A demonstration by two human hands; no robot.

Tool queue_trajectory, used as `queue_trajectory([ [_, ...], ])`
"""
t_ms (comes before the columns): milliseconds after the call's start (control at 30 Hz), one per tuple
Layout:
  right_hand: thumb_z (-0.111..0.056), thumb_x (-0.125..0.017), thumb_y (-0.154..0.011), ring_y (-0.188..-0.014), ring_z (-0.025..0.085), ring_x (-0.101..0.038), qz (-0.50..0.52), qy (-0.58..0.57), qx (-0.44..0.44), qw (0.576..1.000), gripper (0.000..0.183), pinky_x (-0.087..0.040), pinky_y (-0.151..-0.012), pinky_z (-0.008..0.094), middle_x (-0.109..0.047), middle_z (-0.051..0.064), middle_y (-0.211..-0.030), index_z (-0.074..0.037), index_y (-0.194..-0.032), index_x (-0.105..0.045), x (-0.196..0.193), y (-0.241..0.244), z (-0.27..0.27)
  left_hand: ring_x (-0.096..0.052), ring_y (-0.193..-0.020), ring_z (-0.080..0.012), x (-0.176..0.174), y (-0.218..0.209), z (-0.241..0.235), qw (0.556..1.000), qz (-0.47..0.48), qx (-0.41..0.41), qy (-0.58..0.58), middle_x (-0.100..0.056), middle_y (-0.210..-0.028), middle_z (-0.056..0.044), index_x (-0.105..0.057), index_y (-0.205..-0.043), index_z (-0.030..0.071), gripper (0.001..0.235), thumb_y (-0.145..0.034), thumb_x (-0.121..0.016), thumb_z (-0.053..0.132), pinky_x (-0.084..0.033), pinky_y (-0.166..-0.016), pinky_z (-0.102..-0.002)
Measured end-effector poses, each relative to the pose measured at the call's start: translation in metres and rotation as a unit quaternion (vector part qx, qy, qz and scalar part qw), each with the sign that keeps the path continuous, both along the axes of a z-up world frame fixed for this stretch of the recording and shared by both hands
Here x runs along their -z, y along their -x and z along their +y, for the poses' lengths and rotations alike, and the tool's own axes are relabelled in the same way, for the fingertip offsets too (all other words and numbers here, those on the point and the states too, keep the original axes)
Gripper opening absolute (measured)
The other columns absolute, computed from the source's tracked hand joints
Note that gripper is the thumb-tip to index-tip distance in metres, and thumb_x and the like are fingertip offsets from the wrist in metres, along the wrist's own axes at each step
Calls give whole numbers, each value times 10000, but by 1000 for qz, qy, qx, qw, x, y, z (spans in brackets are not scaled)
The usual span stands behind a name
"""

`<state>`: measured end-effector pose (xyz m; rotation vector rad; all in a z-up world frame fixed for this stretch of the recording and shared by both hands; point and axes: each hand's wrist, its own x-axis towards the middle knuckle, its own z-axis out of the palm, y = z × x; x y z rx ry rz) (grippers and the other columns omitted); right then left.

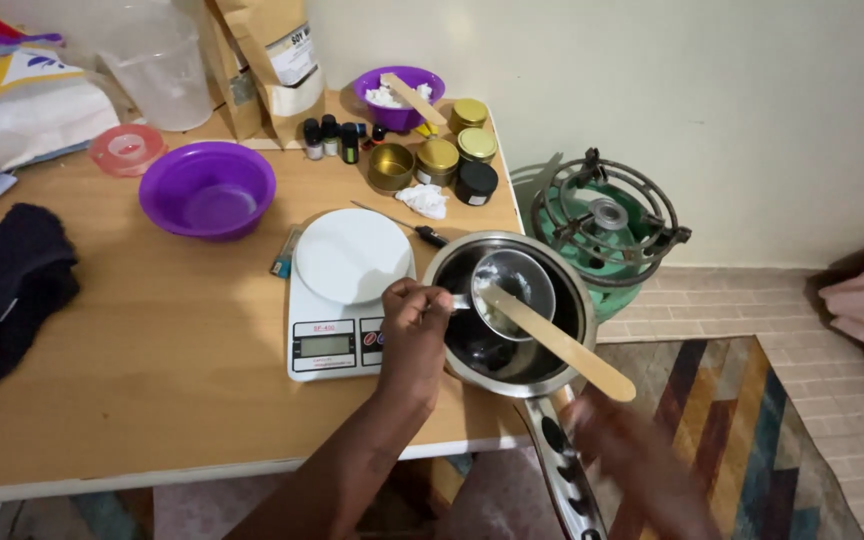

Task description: Stirring melting wax in a small pot using a wooden stick and a thermometer probe over a double boiler setup to monitor temperature and consistency.

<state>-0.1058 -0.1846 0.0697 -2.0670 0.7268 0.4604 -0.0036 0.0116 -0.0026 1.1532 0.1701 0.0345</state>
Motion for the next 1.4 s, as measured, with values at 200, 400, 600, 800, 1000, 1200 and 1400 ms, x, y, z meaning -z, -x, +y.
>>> queue_trajectory([
  [200, -66, -572, -990, -587, 134, -383, -492, 65, 54, 866, 205, -337, -594, 249, -490, 77, -680, 21, -808, -534, -69, -3, 2, -383, -1056, -160, -12, -1, 3, 997, 10, 12, 74, -331, -1162, -61, -488, -1022, -6, 325, -820, -617, 214, -307, -975, -304],
  [400, -424, -833, -624, -1305, 352, -358, -262, 262, -441, 817, 1039, -341, -1002, 523, -332, 169, -1464, -67, -1430, -284, -95, -85, 61, -411, -1050, -149, -4, -11, -1, 1000, -16, -13, 3, -352, -1195, -48, -591, -908, -3, 205, -836, -589, 188, -334, -942, -266],
  [600, -362, -839, -602, -1273, 455, -397, -174, 388, -452, 784, 990, -373, -984, 627, -388, 158, -1375, -181, -1421, -313, -62, -110, 68, -463, -1020, -170, 7, -15, -10, 999, -21, -37, -14, -377, -1184, -18, -581, -795, 92, 151, -870, -606, 221, -415, -929, -326],
  [800, -270, -850, -553, -1041, 521, -568, -189, 272, -439, 835, 917, -508, -833, 593, -534, 265, -1177, -122, -1346, -416, -78, -106, 65, -548, -958, -236, 2, -18, 11, 992, -76, 18, -99, -395, -1222, -50, -606, -818, 83, 246, -843, -653, 323, -538, -698, -333],
  [1000, -304, -862, -542, -1102, 478, -564, -168, 303, -423, 837, 941, -515, -875, 522, -513, 241, -1247, -184, -1365, -422, -86, -99, 62, -257, -1342, -349, -17, 14, 63, 797, -126, -61, -588, -345, -1418, -84, -453, -1263, 134, 416, -888, -543, 289, -212, -1010, -555],
  [1200, -300, -874, -550, -1113, 435, -579, -152, 309, -421, 839, 920, -527, -883, 505, -530, 215, -1256, -185, -1356, -446, -94, -95, 65, -253, -1346, -369, -13, 23, 90, 718, 7, 49, -695, -289, -1507, -84, -373, -1412, 129, 650, -873, -571, 431, -250, -1018, -553],
  [1400, -312, -853, -576, -1117, 454, -565, -137, 285, -427, 847, 916, -520, -890, 512, -508, 214, -1284, -220, -1380, -423, -93, -89, 69, -270, -1364, -376, -7, 22, 118, 717, 15, 40, -696, -290, -1515, -56, -382, -1414, 170, 650, -857, -593, 431, -258, -1030, -592],
])
